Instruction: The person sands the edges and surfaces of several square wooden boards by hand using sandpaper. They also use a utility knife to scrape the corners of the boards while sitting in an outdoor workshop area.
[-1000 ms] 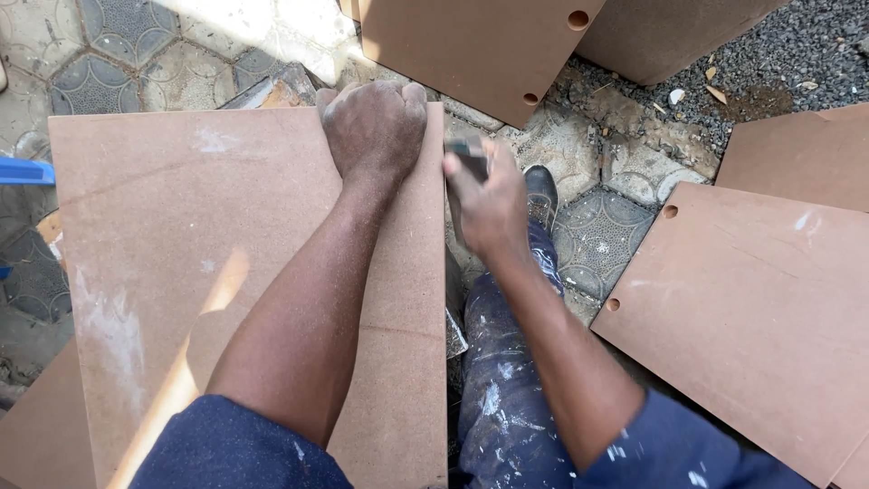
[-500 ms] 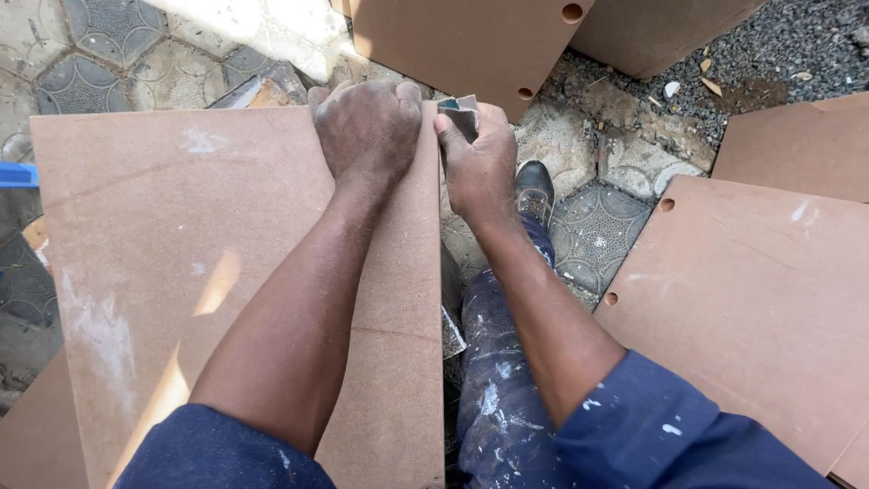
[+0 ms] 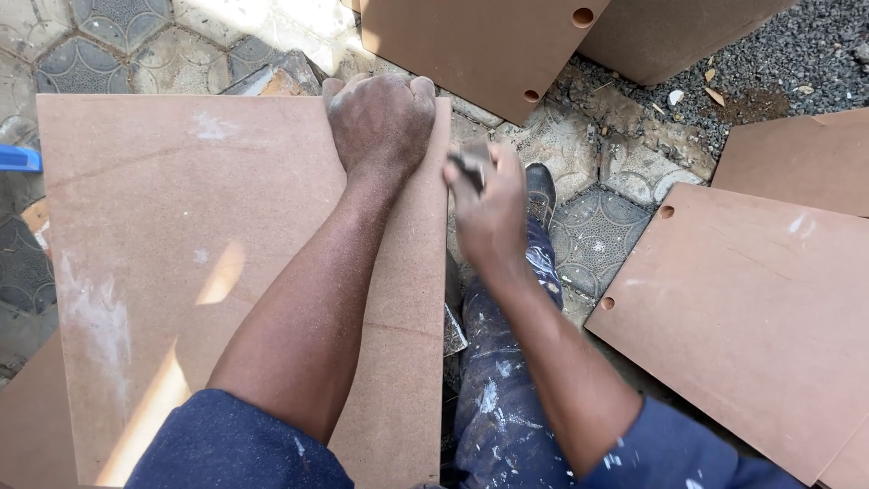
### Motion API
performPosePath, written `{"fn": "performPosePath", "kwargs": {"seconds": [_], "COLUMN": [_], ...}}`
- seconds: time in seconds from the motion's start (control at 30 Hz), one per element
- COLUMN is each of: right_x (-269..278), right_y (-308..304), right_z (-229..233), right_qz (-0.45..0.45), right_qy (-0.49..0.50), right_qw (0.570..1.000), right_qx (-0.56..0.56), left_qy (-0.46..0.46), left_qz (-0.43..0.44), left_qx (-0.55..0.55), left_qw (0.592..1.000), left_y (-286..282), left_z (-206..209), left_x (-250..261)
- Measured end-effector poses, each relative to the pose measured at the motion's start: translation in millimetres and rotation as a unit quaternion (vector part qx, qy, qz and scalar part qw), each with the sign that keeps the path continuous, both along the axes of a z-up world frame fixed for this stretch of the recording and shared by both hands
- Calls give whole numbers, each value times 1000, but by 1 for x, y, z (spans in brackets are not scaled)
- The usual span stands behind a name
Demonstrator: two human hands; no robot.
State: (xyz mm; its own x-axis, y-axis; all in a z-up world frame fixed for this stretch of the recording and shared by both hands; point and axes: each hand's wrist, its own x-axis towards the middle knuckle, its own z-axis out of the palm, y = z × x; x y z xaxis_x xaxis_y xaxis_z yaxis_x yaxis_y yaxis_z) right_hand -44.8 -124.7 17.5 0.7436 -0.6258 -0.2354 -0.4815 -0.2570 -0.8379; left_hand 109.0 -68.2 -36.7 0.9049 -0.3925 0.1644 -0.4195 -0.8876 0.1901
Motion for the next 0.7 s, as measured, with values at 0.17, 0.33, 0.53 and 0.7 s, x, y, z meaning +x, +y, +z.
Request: {"fn": "performPosePath", "kwargs": {"seconds": [0.17, 0.33, 0.53, 0.7], "right_x": [7, -4, 12, -38], "right_y": [-2, -1, -33, -9], "right_z": [7, 4, 13, 23], "right_qz": [-51, -15, -89, -3], "right_qy": [-56, 13, 65, 22], "right_qw": [996, 1000, 973, 979], "right_qx": [46, 23, 205, 201], "left_qy": [0, 14, 4, 139], "left_qz": [-2, -4, -3, -8], "left_qx": [-5, -4, 13, -37], "left_qw": [1000, 1000, 1000, 990], "left_y": [1, -1, 3, 9], "left_z": [3, 9, 17, 28], "left_x": [-2, -4, -2, 1]}}
